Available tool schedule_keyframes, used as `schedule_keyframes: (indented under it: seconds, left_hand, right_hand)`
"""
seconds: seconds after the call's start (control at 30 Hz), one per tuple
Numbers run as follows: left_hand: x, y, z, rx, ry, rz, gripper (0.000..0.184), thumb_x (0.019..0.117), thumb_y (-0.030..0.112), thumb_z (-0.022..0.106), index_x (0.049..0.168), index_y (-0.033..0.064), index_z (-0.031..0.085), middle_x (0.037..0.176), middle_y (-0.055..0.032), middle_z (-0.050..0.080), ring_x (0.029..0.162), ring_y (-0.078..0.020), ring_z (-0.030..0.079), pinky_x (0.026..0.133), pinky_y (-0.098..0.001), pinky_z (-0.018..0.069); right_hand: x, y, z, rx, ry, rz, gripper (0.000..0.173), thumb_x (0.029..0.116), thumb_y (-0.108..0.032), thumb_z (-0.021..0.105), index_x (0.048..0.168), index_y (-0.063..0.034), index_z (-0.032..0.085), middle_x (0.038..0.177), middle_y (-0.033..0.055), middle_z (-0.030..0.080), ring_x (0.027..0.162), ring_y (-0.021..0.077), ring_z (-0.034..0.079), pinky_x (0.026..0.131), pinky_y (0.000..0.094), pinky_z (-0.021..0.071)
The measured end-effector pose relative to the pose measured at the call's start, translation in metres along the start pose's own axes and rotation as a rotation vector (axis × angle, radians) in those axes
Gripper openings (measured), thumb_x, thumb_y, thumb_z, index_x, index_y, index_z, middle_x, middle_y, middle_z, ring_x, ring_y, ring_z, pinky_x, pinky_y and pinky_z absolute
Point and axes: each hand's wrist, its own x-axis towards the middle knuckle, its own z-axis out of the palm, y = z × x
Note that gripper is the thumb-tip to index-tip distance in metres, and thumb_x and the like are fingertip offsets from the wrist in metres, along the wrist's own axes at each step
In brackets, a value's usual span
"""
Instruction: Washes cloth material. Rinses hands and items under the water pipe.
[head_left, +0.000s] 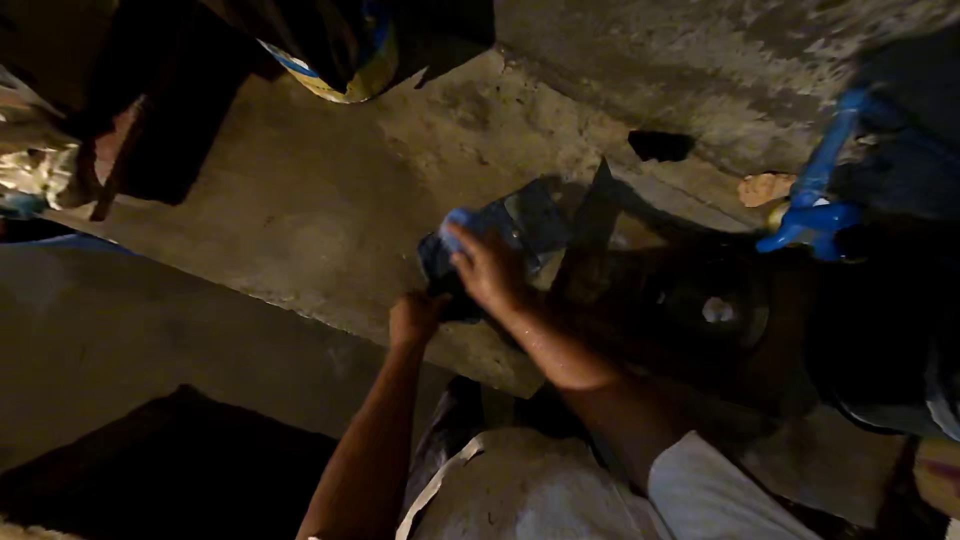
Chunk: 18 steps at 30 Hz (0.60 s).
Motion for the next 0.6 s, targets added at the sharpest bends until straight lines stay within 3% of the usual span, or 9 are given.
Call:
schedule_keyframes:
  seconds: [0.1,0.17,0.27,0.33,0.37,0.43,0.53,0.6]
  left_hand:
    - [0.005,0.006,0.013,0.143,-0.075,-0.087,0.034,0.1032,0.032,0.058,0.119,0.0047,0.071,0.116,-0.0194,0.071,0.106,-0.0347,0.070,0.095,-0.0565,0.0538]
    - [0.009,0.005,0.013,0.134,-0.071,-0.066,0.040,0.1016,0.041,0.062,0.115,0.0052,0.072,0.112,-0.0191,0.072,0.105,-0.0356,0.070,0.094,-0.0584,0.0533]
    - [0.009,0.001,0.012,0.110,-0.069,-0.067,0.046,0.0986,0.048,0.065,0.114,0.0052,0.072,0.110,-0.0194,0.072,0.103,-0.0365,0.070,0.093,-0.0603,0.0528]
    - [0.008,0.002,0.011,0.125,-0.077,-0.069,0.047,0.0985,0.049,0.064,0.115,0.0056,0.072,0.110,-0.0189,0.072,0.104,-0.0363,0.070,0.093,-0.0596,0.0527]
    - [0.008,0.002,0.010,0.128,-0.078,-0.070,0.047,0.0985,0.049,0.064,0.116,0.0065,0.072,0.111,-0.0183,0.072,0.105,-0.0359,0.070,0.093,-0.0592,0.0531]
    - [0.009,0.003,0.011,0.121,-0.080,-0.067,0.046,0.0983,0.050,0.063,0.119,0.0094,0.072,0.114,-0.0172,0.072,0.106,-0.0357,0.070,0.093,-0.0602,0.0536]
    - [0.009,0.001,0.012,0.148,-0.086,-0.062,0.046,0.0988,0.050,0.062,0.117,0.0093,0.072,0.115,-0.0171,0.072,0.108,-0.0360,0.069,0.093,-0.0616,0.0526]
    - [0.010,0.003,0.011,0.164,-0.082,-0.056,0.045,0.0998,0.049,0.061,0.117,0.0091,0.072,0.115,-0.0179,0.072,0.109,-0.0362,0.069,0.094,-0.0613,0.0520]
  right_hand:
    - [-0.017,0.022,0.059,-0.121,-0.298,-0.143,0.044,0.1040,-0.023,0.055,0.147,-0.0319,0.057,0.130,0.0240,0.062,0.100,0.0403,0.069,0.082,0.0563,0.0562]
    - [-0.010,0.054,0.045,-0.152,-0.333,-0.169,0.039,0.1045,-0.025,0.054,0.143,-0.0278,0.061,0.132,0.0220,0.063,0.104,0.0391,0.069,0.086,0.0564,0.0565]
    - [0.016,0.123,-0.005,-0.130,-0.067,-0.046,0.040,0.1027,-0.026,0.060,0.142,-0.0195,0.063,0.133,0.0216,0.065,0.115,0.0406,0.066,0.097,0.0585,0.0533]
    - [0.030,0.153,-0.040,-0.185,0.104,0.073,0.040,0.1016,-0.023,0.062,0.141,-0.0155,0.063,0.129,0.0227,0.067,0.115,0.0430,0.067,0.097,0.0600,0.0527]
    - [0.035,0.152,-0.052,-0.206,0.132,0.160,0.042,0.1016,-0.024,0.062,0.143,-0.0163,0.062,0.129,0.0227,0.067,0.115,0.0439,0.067,0.095,0.0616,0.0520]
    - [0.036,0.115,-0.054,-0.124,0.088,0.296,0.044,0.1024,-0.022,0.061,0.146,-0.0162,0.058,0.137,0.0188,0.064,0.124,0.0381,0.062,0.103,0.0579,0.0491]
    - [-0.001,0.035,0.001,-0.054,-0.199,0.104,0.041,0.1033,-0.023,0.058,0.144,-0.0179,0.060,0.137,0.0175,0.063,0.122,0.0352,0.063,0.103,0.0558,0.0505]
    - [-0.015,0.042,0.025,-0.124,-0.365,-0.045,0.040,0.1051,-0.027,0.052,0.144,-0.0232,0.060,0.135,0.0184,0.064,0.114,0.0368,0.066,0.095,0.0566,0.0529]
